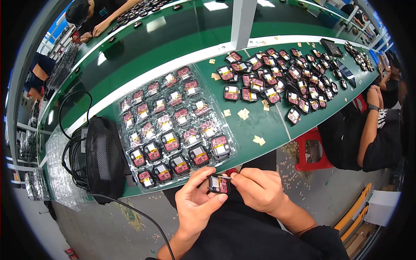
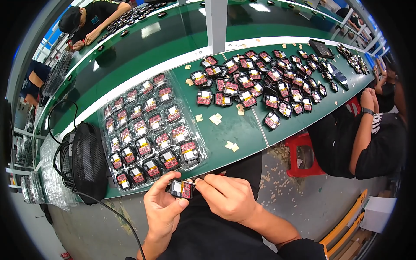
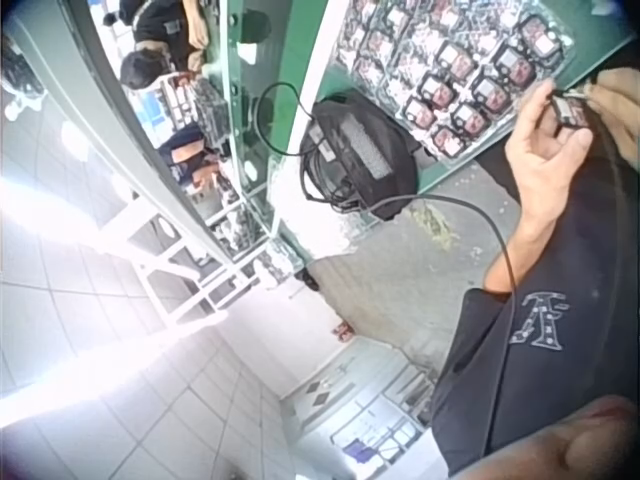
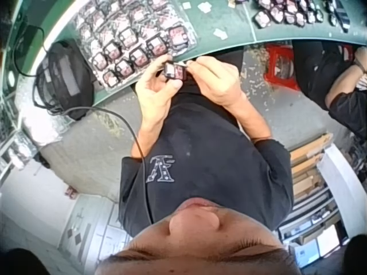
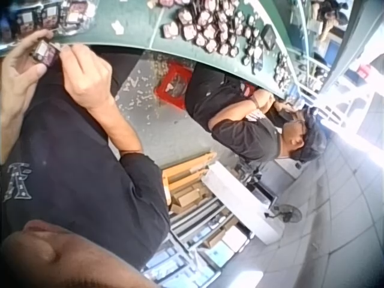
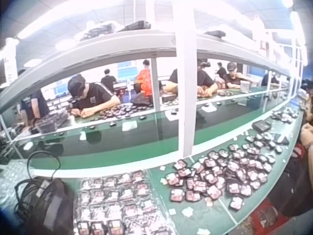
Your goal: Assembling and checking small electronic components on a factory line.
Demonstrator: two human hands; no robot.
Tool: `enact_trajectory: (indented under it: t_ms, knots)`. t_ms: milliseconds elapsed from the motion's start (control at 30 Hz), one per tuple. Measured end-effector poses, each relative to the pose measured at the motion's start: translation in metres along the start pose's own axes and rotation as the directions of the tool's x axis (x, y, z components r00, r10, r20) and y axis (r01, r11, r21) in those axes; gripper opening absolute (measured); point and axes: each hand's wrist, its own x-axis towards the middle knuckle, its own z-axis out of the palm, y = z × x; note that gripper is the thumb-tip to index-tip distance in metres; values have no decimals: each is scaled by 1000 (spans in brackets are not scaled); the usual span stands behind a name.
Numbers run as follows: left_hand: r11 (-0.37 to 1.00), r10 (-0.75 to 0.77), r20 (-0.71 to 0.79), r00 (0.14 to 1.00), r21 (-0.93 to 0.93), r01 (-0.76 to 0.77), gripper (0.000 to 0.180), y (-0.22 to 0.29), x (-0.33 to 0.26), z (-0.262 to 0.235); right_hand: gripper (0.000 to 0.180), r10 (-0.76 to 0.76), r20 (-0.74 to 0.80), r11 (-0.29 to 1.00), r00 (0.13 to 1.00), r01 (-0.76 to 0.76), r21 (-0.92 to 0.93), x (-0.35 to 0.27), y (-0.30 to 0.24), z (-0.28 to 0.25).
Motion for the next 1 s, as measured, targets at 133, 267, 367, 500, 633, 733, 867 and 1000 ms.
enact_trajectory:
  t_ms: [133, 267, 367, 500, 633, 733, 867, 1000]
  knots:
    - [1000, -9, -35, 999, 13, 10, 61, -6, -1, -5, 21, -6, 70, 1000, 998, 4, 26, 3, 4, -3]
    - [998, 62, 4, 998, -6, -62, 60, 3, 0, -9, 24, 51, 60, 991, 997, -58, 117, 12, 11, -17]
    - [982, 177, 74, 981, 48, -180, 61, 16, 10, -17, 21, 200, -88, 979, 976, -202, -10, 14, 26, -25]
    - [948, 189, 23, 982, 254, -189, 52, 38, 36, -15, 31, 453, -240, 797, 859, -511, -324, 6, 60, -32]
    - [734, 349, 37, 937, 610, -297, 27, 40, 72, -21, 40, 568, -271, 657, 777, -626, -420, 5, 74, -35]
    - [478, 397, 51, 916, 841, -254, 23, 44, 86, -15, 38, 576, -265, 656, 773, -631, -414, 3, 69, -36]
    - [125, 439, 144, 887, 968, -219, 27, 46, 97, -11, 32, 520, -275, 689, 809, -587, -425, -4, 75, -37]
    - [-79, 477, 276, 835, 959, -272, 23, 39, 104, -24, 28, 535, -240, 723, 810, -586, -365, -3, 75, -39]
